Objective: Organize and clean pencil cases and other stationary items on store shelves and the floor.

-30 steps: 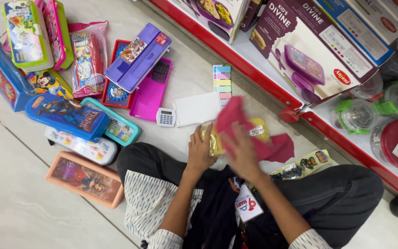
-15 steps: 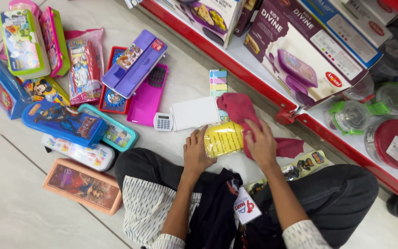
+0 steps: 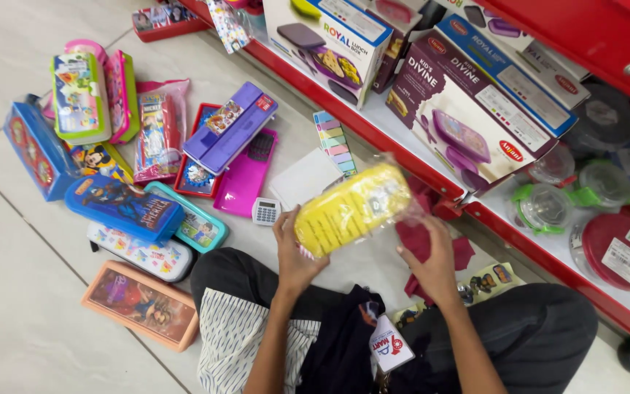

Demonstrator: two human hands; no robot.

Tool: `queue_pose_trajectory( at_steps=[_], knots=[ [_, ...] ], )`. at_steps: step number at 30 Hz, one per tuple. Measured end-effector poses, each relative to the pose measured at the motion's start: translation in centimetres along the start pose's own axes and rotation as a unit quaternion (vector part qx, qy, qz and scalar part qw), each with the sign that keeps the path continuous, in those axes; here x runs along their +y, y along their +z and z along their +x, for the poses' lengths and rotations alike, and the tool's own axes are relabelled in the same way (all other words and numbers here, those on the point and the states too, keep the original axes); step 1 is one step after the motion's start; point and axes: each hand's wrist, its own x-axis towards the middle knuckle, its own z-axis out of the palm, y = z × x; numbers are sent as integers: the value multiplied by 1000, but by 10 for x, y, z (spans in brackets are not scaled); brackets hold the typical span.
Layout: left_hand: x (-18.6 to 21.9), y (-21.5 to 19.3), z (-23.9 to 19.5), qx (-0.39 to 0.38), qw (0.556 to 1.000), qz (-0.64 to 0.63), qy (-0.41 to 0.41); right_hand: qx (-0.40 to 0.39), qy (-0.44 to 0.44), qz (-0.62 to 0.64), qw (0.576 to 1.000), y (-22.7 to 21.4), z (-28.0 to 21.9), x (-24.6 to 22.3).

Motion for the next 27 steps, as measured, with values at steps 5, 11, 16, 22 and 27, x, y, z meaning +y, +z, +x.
queue_pose_trajectory(
  at_steps=[5,11,16,22,27],
  knots=[
    [23,2,-10,22,988,-24,149,84,-42,315,945,-53,-7,-17],
    [41,25,-10,12,949,-75,306,251,-158,302,906,-146,-32,-21],
    [143,26,15,-30,851,-96,516,311,-190,313,877,-227,-67,-20],
    [242,63,45,83,689,-51,718,365,-210,-191,887,-291,-121,23],
    [321,102,50,-8,742,-29,669,580,-208,-181,767,-314,-120,61]
  ],
)
